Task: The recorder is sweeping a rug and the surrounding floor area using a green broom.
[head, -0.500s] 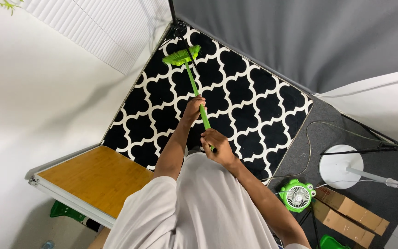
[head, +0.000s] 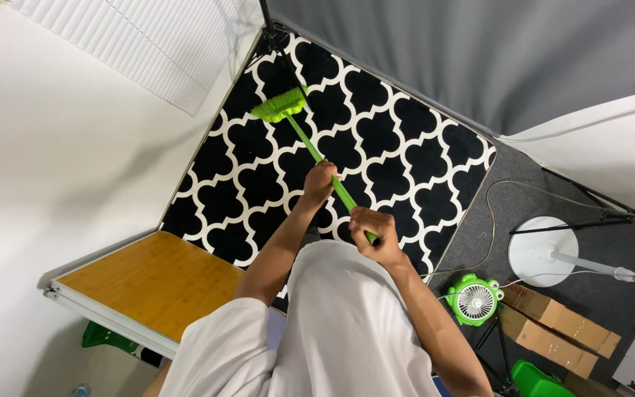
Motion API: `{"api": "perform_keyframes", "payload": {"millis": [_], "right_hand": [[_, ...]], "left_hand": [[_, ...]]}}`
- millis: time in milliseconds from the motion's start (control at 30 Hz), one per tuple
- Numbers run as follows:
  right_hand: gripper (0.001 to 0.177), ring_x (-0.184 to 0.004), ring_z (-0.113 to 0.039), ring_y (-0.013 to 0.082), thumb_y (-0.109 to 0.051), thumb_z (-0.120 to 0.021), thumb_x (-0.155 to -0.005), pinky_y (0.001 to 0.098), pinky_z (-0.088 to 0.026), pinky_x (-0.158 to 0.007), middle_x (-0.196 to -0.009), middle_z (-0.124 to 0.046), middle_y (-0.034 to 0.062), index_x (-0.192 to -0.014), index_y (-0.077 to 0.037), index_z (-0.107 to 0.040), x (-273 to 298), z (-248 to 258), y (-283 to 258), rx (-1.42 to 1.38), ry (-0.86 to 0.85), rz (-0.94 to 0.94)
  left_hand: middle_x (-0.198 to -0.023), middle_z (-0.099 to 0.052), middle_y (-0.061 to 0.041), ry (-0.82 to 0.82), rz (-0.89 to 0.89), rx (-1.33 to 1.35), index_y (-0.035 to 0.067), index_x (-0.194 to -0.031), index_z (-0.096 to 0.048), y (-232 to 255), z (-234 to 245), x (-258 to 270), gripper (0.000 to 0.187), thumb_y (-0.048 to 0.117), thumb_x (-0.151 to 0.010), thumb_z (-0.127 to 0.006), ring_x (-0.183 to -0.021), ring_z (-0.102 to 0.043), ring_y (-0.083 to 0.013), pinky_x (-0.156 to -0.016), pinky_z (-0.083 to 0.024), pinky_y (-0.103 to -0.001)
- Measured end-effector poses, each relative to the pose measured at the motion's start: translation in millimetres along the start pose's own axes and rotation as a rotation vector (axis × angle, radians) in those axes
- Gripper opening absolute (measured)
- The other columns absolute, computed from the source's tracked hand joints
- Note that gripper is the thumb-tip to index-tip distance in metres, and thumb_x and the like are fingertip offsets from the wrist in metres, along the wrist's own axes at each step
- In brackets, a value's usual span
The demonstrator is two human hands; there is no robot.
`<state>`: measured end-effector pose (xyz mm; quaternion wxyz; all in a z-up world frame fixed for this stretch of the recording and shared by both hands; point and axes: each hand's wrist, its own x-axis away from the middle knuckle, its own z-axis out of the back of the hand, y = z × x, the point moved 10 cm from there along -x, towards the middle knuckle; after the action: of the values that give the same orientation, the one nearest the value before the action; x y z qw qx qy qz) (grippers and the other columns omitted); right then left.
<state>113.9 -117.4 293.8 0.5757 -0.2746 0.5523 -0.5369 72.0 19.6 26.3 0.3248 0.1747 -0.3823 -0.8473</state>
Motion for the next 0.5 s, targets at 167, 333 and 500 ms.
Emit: {"api": "perform_keyframes", "payload": {"millis": [167,333,500], "right_hand": [[0.028,-0.058,-0.055,0.0239,0.007,-0.055,-0.085,0.0367,-0.053,-0.07,-0.059,-0.051,0.0103,-0.058,0.002,-0.048,31,47,-17,-0.062,-0.041,-0.021],[0.03,-0.045,-0.044,0.0159,-0.003,-0.056,-0.081,0.0317,-0.043,-0.048,-0.053,-0.049,0.0065,-0.052,-0.004,-0.046,45,123,-29,-0.034,-0.037,-0.109],[0.038,-0.045,-0.039,0.0143,-0.01,-0.061,-0.088,0.0322,-0.036,-0.049,-0.05,-0.041,0.0042,-0.056,-0.004,-0.042,17,159,-62,-0.247,0.08,-0.01]], "left_hand": [[-0.078,-0.067,-0.013,-0.055,0.03,-0.136,0.003,-0.068,-0.064,72,-16,17,0.025,0.019,-0.084,-0.072,-0.088,-0.064,-0.0348,-0.077,-0.052,-0.047],[-0.065,-0.067,-0.012,-0.075,-0.067,-0.013,0.005,-0.065,-0.067,147,-61,11,0.029,0.024,-0.086,-0.069,-0.073,-0.065,-0.0333,-0.075,-0.053,-0.046],[-0.055,-0.06,-0.014,-0.146,-0.15,0.182,0.005,-0.058,-0.059,193,-77,-11,0.04,0.025,-0.093,-0.066,-0.049,-0.06,-0.0324,-0.054,-0.05,-0.043]]}}
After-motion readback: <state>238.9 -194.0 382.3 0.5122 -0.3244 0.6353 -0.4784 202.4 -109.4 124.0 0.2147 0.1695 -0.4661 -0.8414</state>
